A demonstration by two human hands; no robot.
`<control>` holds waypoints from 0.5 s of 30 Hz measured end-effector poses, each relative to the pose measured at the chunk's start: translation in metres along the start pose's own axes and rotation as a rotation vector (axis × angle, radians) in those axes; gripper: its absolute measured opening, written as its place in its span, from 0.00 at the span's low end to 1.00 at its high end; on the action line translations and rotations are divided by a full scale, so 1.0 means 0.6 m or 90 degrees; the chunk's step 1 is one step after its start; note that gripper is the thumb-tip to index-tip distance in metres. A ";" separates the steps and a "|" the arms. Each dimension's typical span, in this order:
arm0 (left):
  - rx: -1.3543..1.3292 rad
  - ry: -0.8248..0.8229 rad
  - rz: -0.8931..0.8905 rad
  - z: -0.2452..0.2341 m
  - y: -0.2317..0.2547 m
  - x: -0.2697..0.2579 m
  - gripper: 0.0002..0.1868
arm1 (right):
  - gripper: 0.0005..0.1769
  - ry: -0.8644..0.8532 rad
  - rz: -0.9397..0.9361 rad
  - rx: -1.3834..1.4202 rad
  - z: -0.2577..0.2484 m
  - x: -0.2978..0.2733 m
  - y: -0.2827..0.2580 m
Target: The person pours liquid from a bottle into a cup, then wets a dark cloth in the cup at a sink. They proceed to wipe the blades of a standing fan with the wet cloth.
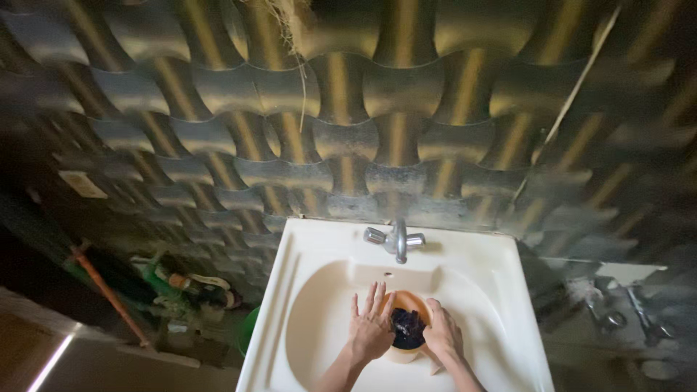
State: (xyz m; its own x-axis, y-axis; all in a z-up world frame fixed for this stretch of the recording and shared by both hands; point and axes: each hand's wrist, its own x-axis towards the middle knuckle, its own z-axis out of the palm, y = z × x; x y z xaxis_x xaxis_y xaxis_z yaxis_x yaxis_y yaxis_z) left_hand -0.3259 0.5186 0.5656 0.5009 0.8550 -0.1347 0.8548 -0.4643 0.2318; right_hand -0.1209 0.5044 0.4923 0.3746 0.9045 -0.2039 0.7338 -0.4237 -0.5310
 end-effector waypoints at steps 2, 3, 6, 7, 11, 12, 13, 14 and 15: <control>-0.006 0.009 -0.007 0.005 -0.010 -0.003 0.52 | 0.39 -0.020 0.010 0.010 0.009 0.008 -0.012; -0.009 0.012 -0.010 0.008 -0.014 -0.005 0.53 | 0.38 -0.030 0.015 0.014 0.013 0.012 -0.016; -0.029 -0.026 -0.042 0.017 -0.021 -0.004 0.52 | 0.35 -0.004 -0.047 0.007 0.027 0.029 -0.021; -0.026 -0.016 -0.042 0.020 -0.022 -0.003 0.52 | 0.35 -0.007 -0.048 0.013 0.029 0.035 -0.018; -0.022 -0.005 -0.046 0.032 -0.019 0.004 0.50 | 0.33 0.004 -0.071 0.024 0.031 0.060 -0.005; -0.023 -0.012 -0.048 0.033 -0.019 0.007 0.50 | 0.33 0.013 -0.081 0.025 0.031 0.066 -0.004; -0.021 -0.014 -0.048 0.034 -0.019 0.010 0.50 | 0.33 -0.004 -0.065 0.041 0.029 0.069 -0.003; -0.018 -0.017 -0.048 0.034 -0.019 0.014 0.50 | 0.32 -0.020 -0.049 0.056 0.025 0.073 -0.003; -0.017 -0.020 -0.047 0.035 -0.016 0.018 0.50 | 0.32 -0.036 -0.031 0.071 0.018 0.078 -0.004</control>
State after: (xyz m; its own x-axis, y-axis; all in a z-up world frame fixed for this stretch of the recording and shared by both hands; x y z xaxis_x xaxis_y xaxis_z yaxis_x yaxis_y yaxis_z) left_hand -0.3256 0.5274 0.5418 0.4417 0.8785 -0.1822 0.8854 -0.3941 0.2464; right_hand -0.1111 0.5483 0.4754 0.3046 0.9268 -0.2197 0.6815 -0.3732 -0.6295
